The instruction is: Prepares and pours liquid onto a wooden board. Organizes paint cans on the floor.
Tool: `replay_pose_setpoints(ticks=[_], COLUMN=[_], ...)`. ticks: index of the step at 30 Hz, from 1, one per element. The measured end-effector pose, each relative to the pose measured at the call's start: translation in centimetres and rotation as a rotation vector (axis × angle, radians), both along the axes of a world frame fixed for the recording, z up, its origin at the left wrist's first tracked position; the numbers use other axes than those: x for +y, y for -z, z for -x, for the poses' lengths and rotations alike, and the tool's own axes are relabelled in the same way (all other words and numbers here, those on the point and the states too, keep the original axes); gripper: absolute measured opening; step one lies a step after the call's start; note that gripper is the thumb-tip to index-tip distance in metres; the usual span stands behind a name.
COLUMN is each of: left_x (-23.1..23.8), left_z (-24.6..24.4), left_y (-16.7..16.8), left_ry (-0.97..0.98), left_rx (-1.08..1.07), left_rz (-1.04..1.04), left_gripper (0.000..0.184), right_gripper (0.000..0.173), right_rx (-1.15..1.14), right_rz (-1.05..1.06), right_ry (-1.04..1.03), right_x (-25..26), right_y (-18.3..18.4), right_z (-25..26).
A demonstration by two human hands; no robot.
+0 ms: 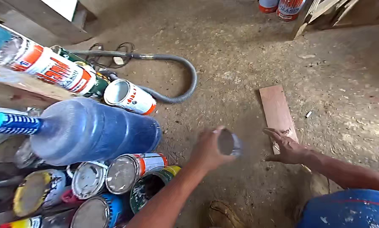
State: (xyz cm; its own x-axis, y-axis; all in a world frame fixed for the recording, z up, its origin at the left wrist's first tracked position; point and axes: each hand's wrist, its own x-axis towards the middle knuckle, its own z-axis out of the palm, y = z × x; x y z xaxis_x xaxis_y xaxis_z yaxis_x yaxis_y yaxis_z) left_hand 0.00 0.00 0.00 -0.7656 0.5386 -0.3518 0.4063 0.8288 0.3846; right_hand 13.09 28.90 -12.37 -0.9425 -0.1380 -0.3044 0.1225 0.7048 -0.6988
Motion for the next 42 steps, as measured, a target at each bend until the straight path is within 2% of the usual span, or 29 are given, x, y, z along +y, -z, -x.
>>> replay_pose_setpoints(ticks=[2, 4, 7, 11, 20, 30, 35, 40, 42], left_x=[5.9, 10.4, 14.2, 16.6, 17.5, 16.4, 15.7, 14.6, 14.0], left_z=[-0.8, -1.9, -2.8, -2.8, -3.4, -4.5, -4.6, -4.8, -4.3], left_y=[1.8, 2.4, 2.6, 2.3, 2.9, 2.9, 2.4, 2.7, 2.6], left_ry=[0.09, 0.163, 0.248, 0.371, 0.492, 0.42, 0.406, 0.424, 0.453], left_rx=[-0.1, -0.149, -0.19, -0.184, -0.164, -0.221, -0.228, -0.229, -0.195], left_rz=[-0.027, -0.037, -0.021, 0.103, 0.091, 0.165, 0.178, 0.035, -0.072], left_gripper=[0.107, 0.108, 0.113, 0.114, 0.101, 0.117, 0.119, 0.11, 0.106], right_gripper=[0.126, 0.133, 0.127, 0.12, 0.117, 0.114, 0.114, 0.117, 0.121], right_rx=[0.138, 0.318, 0.458, 0.52, 0.514, 0.528, 0.558, 0.5, 0.438], right_rz=[0.052, 0.096, 0.157, 0.156, 0.143, 0.133, 0.166, 0.229, 0.351], right_ry=[-0.015, 0.058, 0.221, 0.231, 0.164, 0.111, 0.088, 0.133, 0.162], right_x=[-1.1, -0.9, 0.6, 1.8, 2.8, 1.3, 0.7, 0.1, 0.3], right_y=[-0.9, -0.1, 1.0, 2.0, 1.9, 2.1, 2.0, 1.4, 0.9], right_z=[0.3, -0.3, -2.0, -3.5, -4.9, -5.2, -4.8, -5.2, -4.8])
